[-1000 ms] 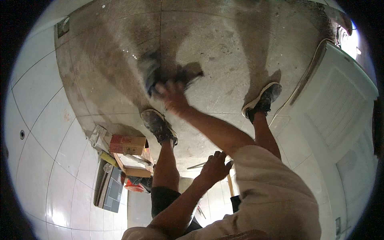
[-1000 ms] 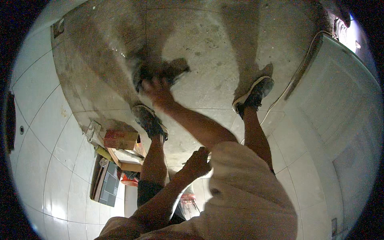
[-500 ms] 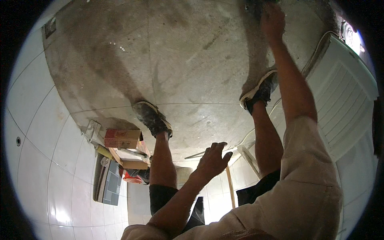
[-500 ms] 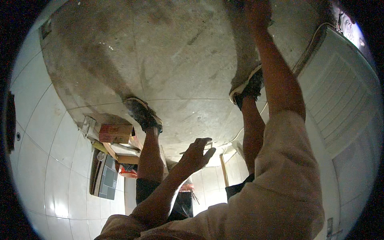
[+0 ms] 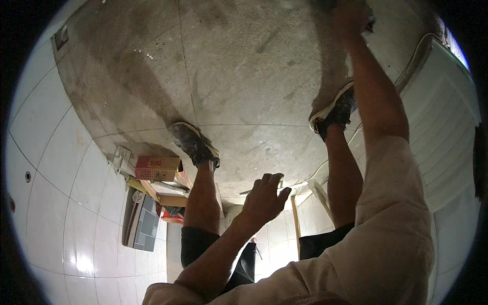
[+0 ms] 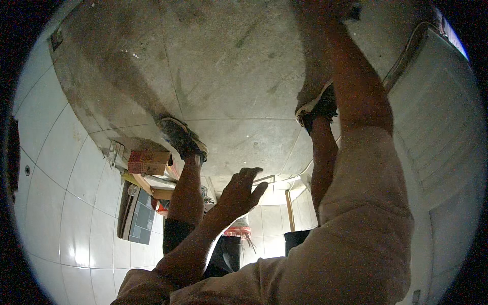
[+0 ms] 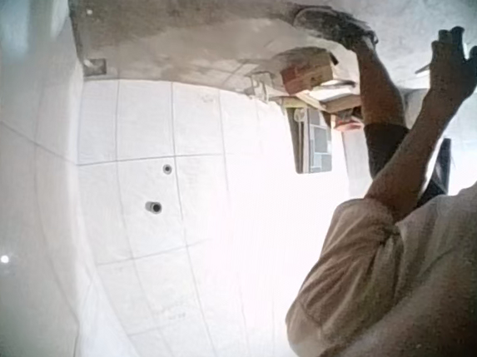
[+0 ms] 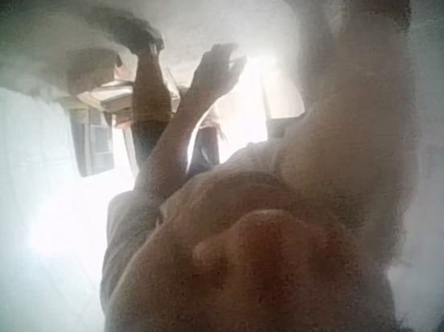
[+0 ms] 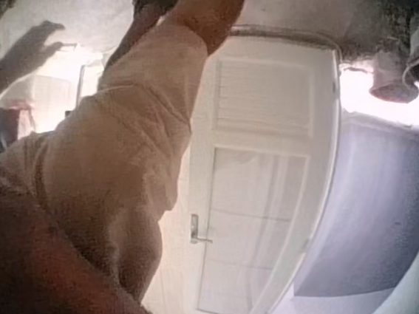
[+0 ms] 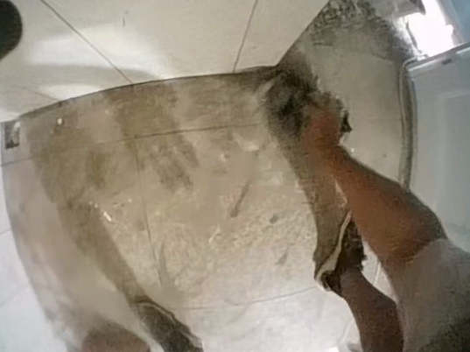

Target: The person wipes the concrete floor using a dark cloth and scrapes debris using a hand tool.

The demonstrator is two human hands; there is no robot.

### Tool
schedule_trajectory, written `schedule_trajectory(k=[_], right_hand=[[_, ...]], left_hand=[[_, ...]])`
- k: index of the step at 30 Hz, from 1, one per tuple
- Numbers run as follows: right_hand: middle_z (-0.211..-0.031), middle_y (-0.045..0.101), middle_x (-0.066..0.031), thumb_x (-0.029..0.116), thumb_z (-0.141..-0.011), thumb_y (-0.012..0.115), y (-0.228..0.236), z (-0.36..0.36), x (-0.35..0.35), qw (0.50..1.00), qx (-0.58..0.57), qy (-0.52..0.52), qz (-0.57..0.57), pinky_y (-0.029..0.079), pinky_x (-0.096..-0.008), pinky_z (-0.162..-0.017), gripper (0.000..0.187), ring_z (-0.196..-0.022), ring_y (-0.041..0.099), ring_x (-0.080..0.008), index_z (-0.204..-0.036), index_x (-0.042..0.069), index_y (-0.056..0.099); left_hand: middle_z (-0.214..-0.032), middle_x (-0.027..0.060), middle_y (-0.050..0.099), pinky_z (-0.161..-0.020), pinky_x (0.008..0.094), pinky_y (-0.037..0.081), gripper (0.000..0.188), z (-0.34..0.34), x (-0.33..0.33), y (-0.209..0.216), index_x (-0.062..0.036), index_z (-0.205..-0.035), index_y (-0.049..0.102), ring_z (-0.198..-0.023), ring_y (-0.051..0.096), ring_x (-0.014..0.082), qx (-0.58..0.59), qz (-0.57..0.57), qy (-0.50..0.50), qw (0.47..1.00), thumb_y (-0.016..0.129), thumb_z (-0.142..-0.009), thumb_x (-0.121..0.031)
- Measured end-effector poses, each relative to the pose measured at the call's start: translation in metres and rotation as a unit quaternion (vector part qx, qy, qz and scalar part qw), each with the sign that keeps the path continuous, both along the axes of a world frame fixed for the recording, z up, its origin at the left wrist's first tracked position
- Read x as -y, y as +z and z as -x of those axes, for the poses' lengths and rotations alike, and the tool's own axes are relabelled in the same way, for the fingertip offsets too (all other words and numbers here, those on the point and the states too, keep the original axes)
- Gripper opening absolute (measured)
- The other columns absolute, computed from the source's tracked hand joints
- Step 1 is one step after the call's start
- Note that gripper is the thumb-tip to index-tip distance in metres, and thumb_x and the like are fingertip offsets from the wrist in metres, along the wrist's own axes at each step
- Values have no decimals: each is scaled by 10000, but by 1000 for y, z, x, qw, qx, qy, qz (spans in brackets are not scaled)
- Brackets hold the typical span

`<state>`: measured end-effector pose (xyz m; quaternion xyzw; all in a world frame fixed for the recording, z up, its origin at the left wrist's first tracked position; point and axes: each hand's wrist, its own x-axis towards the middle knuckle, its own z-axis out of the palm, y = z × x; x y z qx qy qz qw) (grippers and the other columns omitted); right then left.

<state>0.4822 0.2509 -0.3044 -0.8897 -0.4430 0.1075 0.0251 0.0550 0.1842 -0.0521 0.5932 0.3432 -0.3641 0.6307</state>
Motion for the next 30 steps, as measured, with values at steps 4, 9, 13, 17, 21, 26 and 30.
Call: schedule_trajectory(k=[4, 9, 13, 17, 21, 26, 30], right_hand=[[-1055, 638, -117, 152, -857, 669, 46, 25, 29, 964, 79, 175, -185, 491, -453, -873, 386, -968, 608, -294, -1242, 156, 644], [-1403, 456, -219, 230, -724, 825, 33, 203, 85, 939, -279, 167, -113, 443, -552, -996, 679, -1286, 436, -434, -1351, 177, 570], [-1474, 434, -76, 212, -688, 814, -28, 283, 102, 940, -182, 258, -126, 410, -534, -1027, 664, -1308, 424, -346, -1306, 317, 595], [-1550, 355, -32, 245, -718, 797, -65, 234, 92, 952, -172, 250, -30, 356, -604, -1007, 696, -1334, 387, -332, -1355, 371, 545], [-1305, 542, -91, 142, -655, 793, -58, 158, 55, 977, -68, 117, -164, 427, -519, -916, 587, -1143, 511, -326, -1217, 208, 637], [-1260, 557, -120, 122, -670, 783, -33, 174, 46, 966, -58, -35, -249, 435, -506, -907, 532, -1121, 524, -352, -1186, 150, 654], [-1304, 524, -180, 195, -730, 792, -12, 282, 85, 974, -199, 105, -9, 458, -515, -996, 528, -1171, 530, -369, -1230, 177, 625]], left_hand=[[-1171, 263, 595, -885, 486, 508, 434, 1, 6, 2, -39, -1298, 532, -1047, 614, 426, 5, 8, 40, 999, 628, -957, -290], [-1172, 262, 595, -880, 493, 507, 430, 4, 12, -7, -47, -1290, 534, -1028, 619, 434, -1, 11, 37, 999, 617, -962, -312], [-1177, 264, 592, -901, 483, 494, 446, -8, 7, -5, -43, -1298, 529, -1044, 610, 420, -10, 26, 17, 999, 605, -967, -332], [-1205, 238, 594, -948, 469, 484, 437, -11, -11, 1, -30, -1296, 527, -1100, 606, 391, -23, 32, 15, 999, 594, -978, -322], [-1232, 232, 590, -977, 464, 474, 431, -8, -36, -4, -27, -1297, 528, -1143, 589, 387, -35, -27, 15, 999, 579, -986, -320], [-1250, 246, 577, -987, 460, 471, 441, -4, -25, 3, -22, -1303, 524, -1160, 581, 398, -34, 6, 43, 998, 573, -991, -330], [-1255, 244, 577, -1003, 459, 467, 437, -12, -33, 6, -21, -1302, 526, -1173, 577, 396, -21, 8, 53, 998, 580, -986, -318]])
